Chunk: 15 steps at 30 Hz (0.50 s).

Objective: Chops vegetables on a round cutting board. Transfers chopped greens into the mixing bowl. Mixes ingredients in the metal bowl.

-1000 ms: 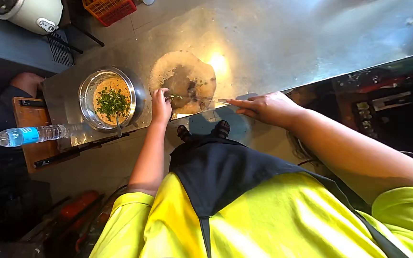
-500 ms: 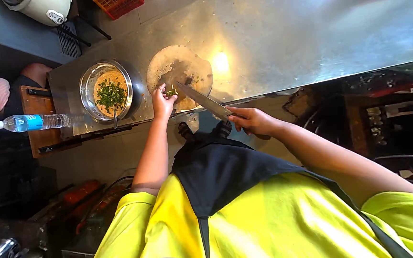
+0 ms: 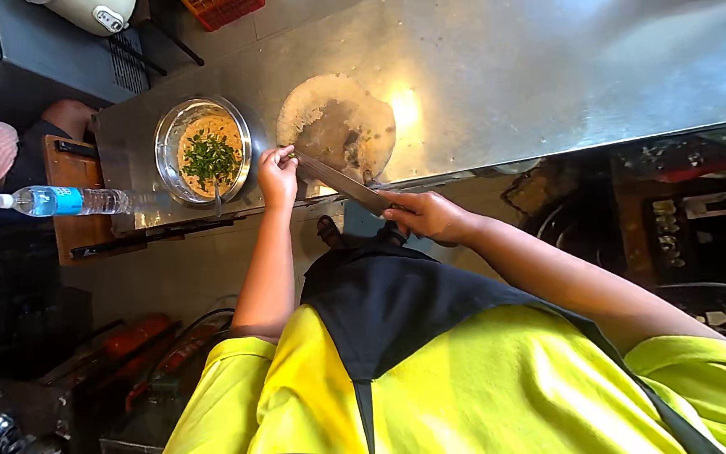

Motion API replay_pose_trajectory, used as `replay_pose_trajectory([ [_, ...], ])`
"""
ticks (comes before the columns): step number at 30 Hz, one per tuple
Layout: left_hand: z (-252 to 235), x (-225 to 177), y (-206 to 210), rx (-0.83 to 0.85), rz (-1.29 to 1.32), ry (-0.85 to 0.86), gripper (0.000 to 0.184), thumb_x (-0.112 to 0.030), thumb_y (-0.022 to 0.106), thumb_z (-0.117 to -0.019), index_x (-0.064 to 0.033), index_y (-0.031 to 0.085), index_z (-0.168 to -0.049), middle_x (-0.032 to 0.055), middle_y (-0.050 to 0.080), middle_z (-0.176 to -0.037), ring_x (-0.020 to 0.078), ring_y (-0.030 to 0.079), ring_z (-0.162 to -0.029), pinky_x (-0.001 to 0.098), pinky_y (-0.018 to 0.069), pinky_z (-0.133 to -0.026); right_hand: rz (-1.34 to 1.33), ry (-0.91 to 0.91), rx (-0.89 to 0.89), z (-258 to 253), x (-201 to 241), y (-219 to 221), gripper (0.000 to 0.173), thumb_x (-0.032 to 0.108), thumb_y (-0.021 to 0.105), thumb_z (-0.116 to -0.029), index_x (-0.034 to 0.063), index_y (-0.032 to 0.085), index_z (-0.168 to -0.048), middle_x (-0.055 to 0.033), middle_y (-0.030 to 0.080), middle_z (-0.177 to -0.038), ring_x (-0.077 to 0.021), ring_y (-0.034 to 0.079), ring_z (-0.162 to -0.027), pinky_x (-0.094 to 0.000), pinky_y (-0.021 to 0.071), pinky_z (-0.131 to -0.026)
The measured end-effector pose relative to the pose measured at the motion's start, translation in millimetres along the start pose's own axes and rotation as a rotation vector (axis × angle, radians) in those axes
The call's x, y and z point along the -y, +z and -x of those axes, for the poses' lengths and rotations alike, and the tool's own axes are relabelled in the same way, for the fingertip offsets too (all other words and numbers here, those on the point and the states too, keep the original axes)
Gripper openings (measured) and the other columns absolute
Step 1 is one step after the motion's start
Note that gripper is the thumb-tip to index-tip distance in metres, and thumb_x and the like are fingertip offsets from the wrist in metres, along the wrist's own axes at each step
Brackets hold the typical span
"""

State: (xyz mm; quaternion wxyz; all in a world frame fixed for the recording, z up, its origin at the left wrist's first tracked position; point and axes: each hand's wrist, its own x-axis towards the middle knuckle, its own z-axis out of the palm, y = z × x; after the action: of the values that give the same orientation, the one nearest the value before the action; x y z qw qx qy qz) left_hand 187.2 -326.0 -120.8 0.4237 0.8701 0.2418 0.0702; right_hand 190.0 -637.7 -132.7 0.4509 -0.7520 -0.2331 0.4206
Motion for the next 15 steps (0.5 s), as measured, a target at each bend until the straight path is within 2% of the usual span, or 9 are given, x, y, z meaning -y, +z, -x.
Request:
replay_pose_trajectory([
  [3,-9.8,-3.2,-57.5,-0.113,-0.016,0.136,0.023,0.0,0.067,-0.0937,0.0,0.073,-0.116,0.017,0.064,-0.123,0.0177,0.066,-0.108,0.0273,0.0561,-0.092,0.089,-0.096,-0.04,-22.6,53.2,8.0,0.047,0.029,0.056,-0.108,0.0248,0.05,-0.154,-0.0037,0.07,-0.077,-0.0098,0.063,-0.055,-0.0285,0.0547,-0.053],
  [5,-19.2,2.6,-94.6,-0.212,-0.044,0.234,0.018,-0.001,0.068,-0.0935,0.0006,0.074,-0.111,0.0166,0.065,-0.121,0.0167,0.066,-0.109,0.0261,0.0563,-0.091,0.156,-0.192,-0.096,-43.5,83.5,18.5,0.046,0.031,0.058,-0.107,0.0251,0.053,-0.153,-0.0034,0.071,-0.076,-0.011,0.064,-0.055,-0.0308,0.0556,-0.052],
  [6,-24.4,8.3,-111.1,-0.254,-0.074,0.286,0.015,-0.001,0.068,-0.0935,0.0006,0.074,-0.107,0.016,0.066,-0.119,0.0163,0.065,-0.109,0.0257,0.0556,-0.092,0.205,-0.235,-0.12,-55.8,96.5,23.8,0.046,0.032,0.058,-0.1071,0.0253,0.053,-0.152,-0.0033,0.071,-0.076,-0.0124,0.065,-0.057,-0.0338,0.0568,-0.055],
  [8,-34.4,24.9,-140.1,-0.266,-0.224,0.355,0.011,-0.001,0.066,-0.0947,0.0008,0.074,-0.102,0.0161,0.068,-0.115,0.02,0.064,-0.113,0.0295,0.0529,-0.098,0.309,-0.273,-0.132,-78.7,120.8,31.7,0.047,0.036,0.055,-0.1079,0.0272,0.051,-0.154,-0.0077,0.074,-0.083,-0.0214,0.07,-0.069,-0.0463,0.0594,-0.069],
  [9,-37.5,33.4,-152.9,-0.207,-0.35,0.342,0.014,0.0,0.062,-0.0958,0.0016,0.074,-0.103,0.0176,0.068,-0.116,0.0251,0.064,-0.115,0.0358,0.0511,-0.103,0.352,-0.276,-0.127,-88.7,130.3,35.3,0.048,0.038,0.053,-0.1086,0.0285,0.048,-0.156,-0.0111,0.075,-0.087,-0.0274,0.071,-0.076,-0.0526,0.0582,-0.075],
  [11,-44.1,45.4,-171.8,-0.009,-0.587,0.204,0.021,0.003,0.056,-0.0975,0.001,0.073,-0.111,0.0203,0.067,-0.124,0.0361,0.061,-0.123,0.0504,0.0461,-0.11,0.442,-0.296,-0.161,-104.2,142.3,43.5,0.049,0.04,0.049,-0.1094,0.03,0.045,-0.158,-0.0133,0.075,-0.092,-0.0331,0.073,-0.083,-0.0582,0.0571,-0.08],
  [13,-48.4,54.0,-179.0,0.029,-0.636,0.112,0.026,0.001,0.055,-0.0988,-0.001,0.072,-0.117,0.021,0.066,-0.127,0.0387,0.059,-0.125,0.0542,0.0443,-0.11,0.51,-0.325,-0.228,-111.9,147.4,52.8,0.049,0.039,0.049,-0.1098,0.0288,0.046,-0.157,-0.0139,0.075,-0.09,-0.0353,0.073,-0.083,-0.0589,0.0572,-0.077],
  [15,-50.6,55.3,-181.5,-0.036,-0.594,0.07,0.032,0.001,0.053,-0.0975,-0.003,0.069,-0.125,0.0222,0.066,-0.127,0.0378,0.061,-0.123,0.0534,0.0475,-0.107,0.551,-0.307,-0.256,-115.0,147.1,61.7,0.048,0.037,0.048,-0.11,0.0289,0.047,-0.157,-0.0146,0.074,-0.088,-0.0366,0.073,-0.082,-0.059,0.0569,-0.075],
])
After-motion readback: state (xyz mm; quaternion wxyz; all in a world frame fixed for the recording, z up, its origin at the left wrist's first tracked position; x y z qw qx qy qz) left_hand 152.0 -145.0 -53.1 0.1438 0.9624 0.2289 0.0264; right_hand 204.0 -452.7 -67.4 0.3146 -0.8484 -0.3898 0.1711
